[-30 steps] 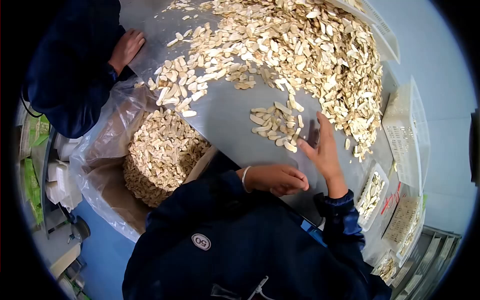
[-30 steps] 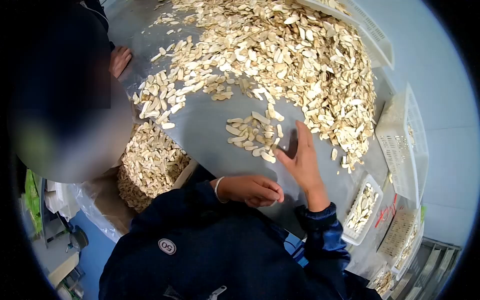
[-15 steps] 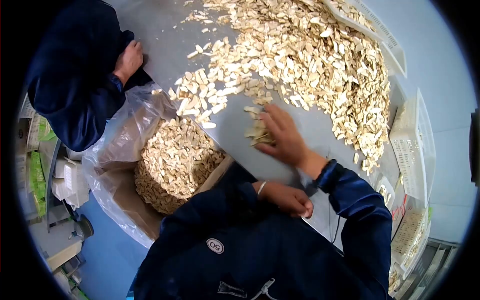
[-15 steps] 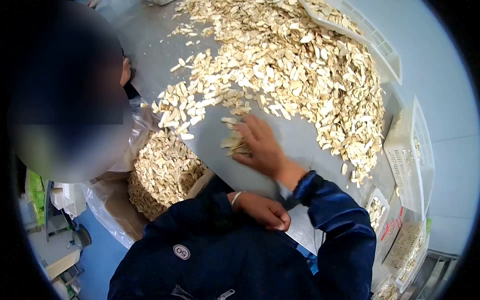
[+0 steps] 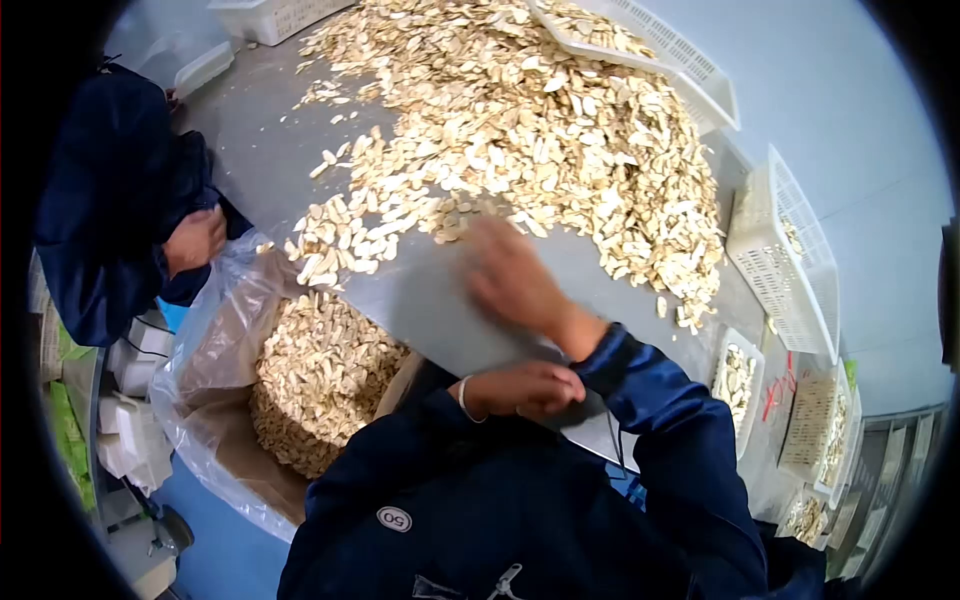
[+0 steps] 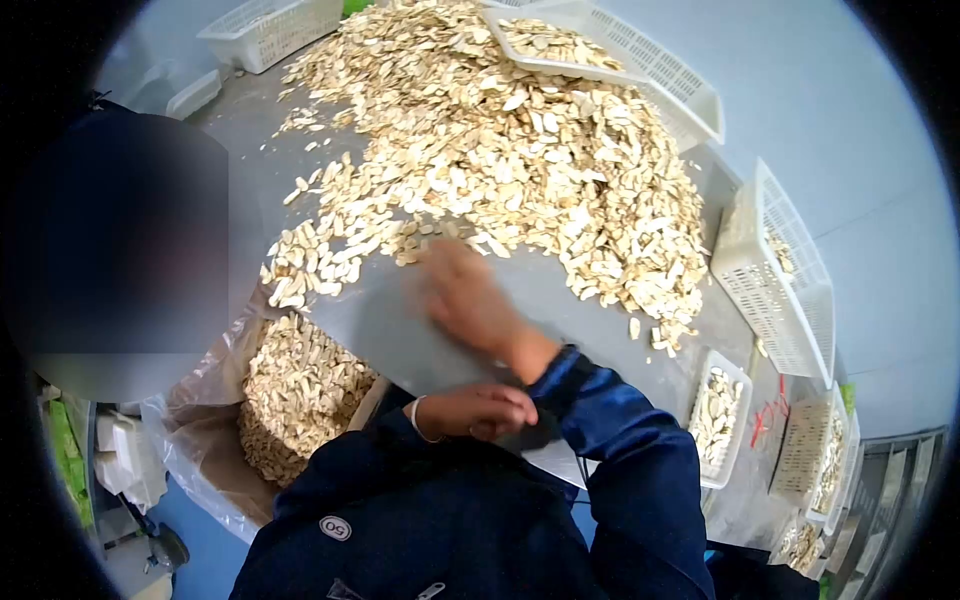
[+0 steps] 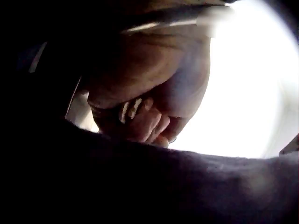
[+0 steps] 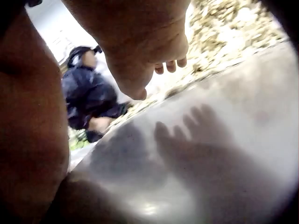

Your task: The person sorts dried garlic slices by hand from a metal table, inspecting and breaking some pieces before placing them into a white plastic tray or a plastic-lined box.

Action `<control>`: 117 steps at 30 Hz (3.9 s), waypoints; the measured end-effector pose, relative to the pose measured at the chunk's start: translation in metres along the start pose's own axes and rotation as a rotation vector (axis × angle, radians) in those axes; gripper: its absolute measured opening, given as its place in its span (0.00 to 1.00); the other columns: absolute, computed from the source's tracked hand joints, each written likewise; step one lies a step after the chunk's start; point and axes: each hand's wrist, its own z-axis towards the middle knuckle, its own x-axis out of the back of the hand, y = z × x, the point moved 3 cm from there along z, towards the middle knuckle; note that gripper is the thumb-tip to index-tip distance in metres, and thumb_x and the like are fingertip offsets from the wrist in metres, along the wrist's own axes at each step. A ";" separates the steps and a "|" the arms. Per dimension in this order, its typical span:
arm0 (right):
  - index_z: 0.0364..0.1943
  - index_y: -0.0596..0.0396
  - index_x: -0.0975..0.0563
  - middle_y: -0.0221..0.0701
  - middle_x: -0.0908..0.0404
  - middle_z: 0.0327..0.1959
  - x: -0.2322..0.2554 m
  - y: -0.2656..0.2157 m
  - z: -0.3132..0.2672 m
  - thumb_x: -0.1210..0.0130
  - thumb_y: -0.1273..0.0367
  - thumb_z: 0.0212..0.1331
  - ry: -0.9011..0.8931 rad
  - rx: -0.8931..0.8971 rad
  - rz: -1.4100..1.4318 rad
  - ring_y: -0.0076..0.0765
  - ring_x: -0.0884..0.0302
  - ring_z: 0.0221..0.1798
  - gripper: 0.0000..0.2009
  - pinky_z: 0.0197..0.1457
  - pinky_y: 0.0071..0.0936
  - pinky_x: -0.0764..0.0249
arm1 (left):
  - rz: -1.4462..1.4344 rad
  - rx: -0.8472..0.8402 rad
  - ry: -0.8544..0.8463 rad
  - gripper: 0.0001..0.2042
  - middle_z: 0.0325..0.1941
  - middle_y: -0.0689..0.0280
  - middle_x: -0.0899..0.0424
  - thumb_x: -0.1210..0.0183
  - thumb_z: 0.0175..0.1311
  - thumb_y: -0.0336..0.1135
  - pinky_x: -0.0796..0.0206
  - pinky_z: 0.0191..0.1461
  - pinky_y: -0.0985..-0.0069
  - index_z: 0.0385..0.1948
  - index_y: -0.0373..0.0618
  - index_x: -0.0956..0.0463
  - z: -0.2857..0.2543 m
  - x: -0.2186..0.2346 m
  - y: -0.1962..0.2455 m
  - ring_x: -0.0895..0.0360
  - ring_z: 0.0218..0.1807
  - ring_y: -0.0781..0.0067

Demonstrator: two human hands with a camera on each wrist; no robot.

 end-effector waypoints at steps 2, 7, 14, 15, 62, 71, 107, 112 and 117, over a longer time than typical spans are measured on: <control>0.56 0.60 0.26 0.50 0.24 0.57 0.046 0.052 -0.026 0.39 0.71 0.55 0.153 -0.122 -0.248 0.62 0.29 0.61 0.22 0.67 0.50 0.33 | -0.267 -0.134 0.095 0.09 0.24 0.74 0.33 0.49 0.76 0.36 0.53 0.20 0.86 0.49 0.45 0.26 0.003 0.013 0.002 0.44 0.19 0.87; 0.55 0.57 0.24 0.44 0.23 0.56 0.123 0.128 -0.103 0.39 0.69 0.55 0.376 -0.357 -0.668 0.56 0.27 0.55 0.21 0.59 0.49 0.30 | -0.435 -0.243 0.157 0.07 0.23 0.75 0.34 0.52 0.76 0.35 0.53 0.20 0.86 0.46 0.47 0.26 0.008 0.023 0.004 0.45 0.19 0.87; 0.56 0.59 0.24 0.47 0.24 0.56 0.110 0.128 -0.112 0.38 0.64 0.60 0.251 -0.444 -0.477 0.58 0.25 0.53 0.22 0.57 0.47 0.26 | -0.392 -0.252 0.205 0.08 0.24 0.75 0.35 0.53 0.78 0.36 0.52 0.20 0.85 0.46 0.46 0.26 0.007 0.016 0.007 0.45 0.19 0.87; 0.57 0.59 0.25 0.46 0.23 0.55 0.105 0.121 -0.106 0.38 0.64 0.61 0.214 -0.453 -0.297 0.55 0.24 0.51 0.22 0.55 0.45 0.25 | -0.388 -0.254 0.215 0.08 0.24 0.75 0.35 0.53 0.78 0.36 0.51 0.20 0.85 0.46 0.46 0.27 0.007 0.015 0.008 0.45 0.19 0.87; 0.47 0.52 0.21 0.38 0.18 0.39 0.097 0.071 -0.086 0.34 0.71 0.52 -0.147 -0.497 -0.075 0.51 0.21 0.44 0.17 0.51 0.41 0.24 | -0.401 -0.252 0.216 0.07 0.22 0.74 0.36 0.52 0.77 0.36 0.54 0.19 0.86 0.47 0.47 0.29 0.007 0.020 0.002 0.48 0.17 0.87; 0.38 0.53 0.19 0.35 0.19 0.33 0.072 0.070 -0.073 0.35 0.71 0.53 -0.008 -0.230 -0.151 0.47 0.20 0.39 0.08 0.44 0.37 0.23 | -0.396 -0.251 0.235 0.07 0.22 0.74 0.37 0.52 0.77 0.36 0.52 0.20 0.85 0.47 0.47 0.29 0.007 0.020 0.003 0.48 0.17 0.87; 0.32 0.54 0.23 0.35 0.25 0.26 0.081 0.046 -0.093 0.37 0.69 0.58 -0.236 -0.467 0.073 0.39 0.25 0.29 0.06 0.34 0.33 0.28 | -0.408 -0.286 0.220 0.14 0.35 0.64 0.20 0.54 0.79 0.45 0.42 0.23 0.85 0.50 0.45 0.29 0.004 0.023 0.004 0.27 0.29 0.79; 0.36 0.54 0.21 0.30 0.24 0.25 0.103 0.027 -0.072 0.37 0.69 0.60 -0.478 -0.591 0.583 0.31 0.28 0.30 0.06 0.36 0.27 0.29 | -0.511 -0.294 0.362 0.16 0.34 0.65 0.22 0.58 0.80 0.47 0.44 0.21 0.86 0.51 0.45 0.30 0.004 0.017 0.012 0.32 0.24 0.81; 0.45 0.54 0.19 0.34 0.19 0.37 0.072 0.046 -0.049 0.36 0.69 0.58 -0.348 -0.486 0.231 0.35 0.21 0.38 0.12 0.43 0.27 0.25 | -0.316 -0.274 0.299 0.16 0.33 0.65 0.23 0.56 0.79 0.46 0.45 0.20 0.87 0.45 0.43 0.27 0.006 0.019 0.008 0.33 0.24 0.83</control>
